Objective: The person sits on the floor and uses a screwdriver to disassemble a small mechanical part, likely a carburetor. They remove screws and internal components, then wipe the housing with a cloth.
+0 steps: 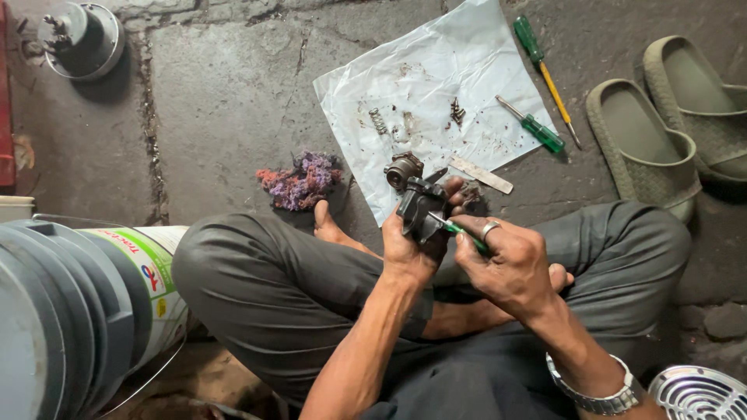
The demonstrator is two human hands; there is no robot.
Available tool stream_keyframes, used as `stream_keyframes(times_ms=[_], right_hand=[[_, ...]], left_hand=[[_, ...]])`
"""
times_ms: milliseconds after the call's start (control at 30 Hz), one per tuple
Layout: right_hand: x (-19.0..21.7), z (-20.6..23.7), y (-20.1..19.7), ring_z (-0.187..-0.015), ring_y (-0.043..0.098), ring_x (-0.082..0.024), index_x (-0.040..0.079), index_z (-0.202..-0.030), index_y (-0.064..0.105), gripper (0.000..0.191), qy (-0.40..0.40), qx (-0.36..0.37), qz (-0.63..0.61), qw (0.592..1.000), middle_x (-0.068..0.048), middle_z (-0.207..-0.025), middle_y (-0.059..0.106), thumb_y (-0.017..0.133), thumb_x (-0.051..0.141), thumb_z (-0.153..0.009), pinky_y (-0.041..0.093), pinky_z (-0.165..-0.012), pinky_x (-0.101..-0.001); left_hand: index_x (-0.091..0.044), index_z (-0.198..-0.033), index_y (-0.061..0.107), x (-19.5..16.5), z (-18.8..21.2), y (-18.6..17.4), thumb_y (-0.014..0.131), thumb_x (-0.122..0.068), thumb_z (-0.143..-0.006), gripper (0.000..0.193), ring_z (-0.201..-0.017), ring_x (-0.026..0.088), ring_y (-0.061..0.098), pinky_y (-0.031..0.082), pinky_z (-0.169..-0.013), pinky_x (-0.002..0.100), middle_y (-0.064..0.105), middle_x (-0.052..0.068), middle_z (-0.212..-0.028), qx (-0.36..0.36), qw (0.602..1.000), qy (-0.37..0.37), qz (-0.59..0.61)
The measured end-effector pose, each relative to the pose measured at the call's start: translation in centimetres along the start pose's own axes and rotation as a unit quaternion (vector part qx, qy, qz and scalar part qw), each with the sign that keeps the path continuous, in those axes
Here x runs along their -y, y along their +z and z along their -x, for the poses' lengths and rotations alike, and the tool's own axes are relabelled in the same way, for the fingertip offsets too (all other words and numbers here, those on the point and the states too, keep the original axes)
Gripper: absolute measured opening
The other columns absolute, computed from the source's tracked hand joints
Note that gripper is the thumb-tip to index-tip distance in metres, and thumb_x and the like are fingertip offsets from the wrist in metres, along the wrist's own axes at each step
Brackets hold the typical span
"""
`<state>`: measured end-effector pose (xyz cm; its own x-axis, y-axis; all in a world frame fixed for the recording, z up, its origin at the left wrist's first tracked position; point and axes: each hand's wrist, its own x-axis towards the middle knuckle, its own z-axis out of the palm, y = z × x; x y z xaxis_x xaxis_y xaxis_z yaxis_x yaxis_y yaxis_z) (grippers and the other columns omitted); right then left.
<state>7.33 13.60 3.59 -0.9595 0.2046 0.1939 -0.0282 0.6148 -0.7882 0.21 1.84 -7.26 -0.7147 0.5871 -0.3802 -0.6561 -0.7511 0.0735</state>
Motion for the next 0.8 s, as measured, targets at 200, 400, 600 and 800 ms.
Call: stream_keyframes(times_ms=[200, 400, 600, 800], right_hand=[[0.2, -0.4, -0.3, -0.062, 0.068, -0.020, -0.001, -0.110, 0.076, 0.026, 0.035, -0.008, 0.038, 0.999, -0.016, -0.083, 0.072, 0.074, 0.005, -0.085, 0.051, -0.056, -0.0320], [0.4, -0.4, -0.6, -0.056, 0.065, -0.018, -0.001, -0.108, 0.076, 0.025, 0.032, 0.008, 0.045, 0.998, -0.015, -0.079, 0.071, 0.075, 0.007, -0.084, 0.050, -0.052, -0.0315], [-0.2, -0.5, -0.6, -0.057, 0.062, -0.024, 0.000, -0.110, 0.074, 0.025, -0.038, -0.005, 0.138, 0.990, -0.013, -0.075, 0.064, 0.075, 0.009, -0.086, 0.050, -0.053, -0.0363], [-0.4, 0.0, -0.2, -0.055, 0.058, -0.026, 0.002, -0.122, 0.072, 0.038, -0.140, -0.021, 0.240, 0.960, -0.011, -0.076, 0.055, 0.076, 0.005, -0.084, 0.048, -0.053, -0.0395]], left_hand=[[0.006, -0.116, 0.065, 0.2, -0.3, -2.1, 0.038, -0.033, -0.104, 0.049, -0.096, 0.030, 0.069, 0.058, -0.089, 0.043, 0.070, 0.019, -0.107, -0.016, 1.000, -0.013, -0.005], [0.002, -0.111, 0.067, 0.2, 0.0, -1.8, 0.039, -0.033, -0.101, 0.046, -0.092, 0.031, 0.071, 0.058, -0.085, 0.044, 0.073, 0.018, -0.102, -0.063, 0.996, -0.007, -0.060], [0.002, -0.111, 0.069, 0.3, -0.1, -1.2, 0.042, -0.024, -0.104, 0.038, -0.096, 0.028, 0.071, 0.058, -0.090, 0.041, 0.073, 0.017, -0.104, -0.045, 0.989, 0.072, -0.122], [0.002, -0.108, 0.068, -0.1, 0.5, -0.4, 0.042, -0.024, -0.103, 0.036, -0.095, 0.027, 0.073, 0.061, -0.085, 0.041, 0.074, 0.016, -0.102, -0.063, 0.992, 0.026, -0.107]])
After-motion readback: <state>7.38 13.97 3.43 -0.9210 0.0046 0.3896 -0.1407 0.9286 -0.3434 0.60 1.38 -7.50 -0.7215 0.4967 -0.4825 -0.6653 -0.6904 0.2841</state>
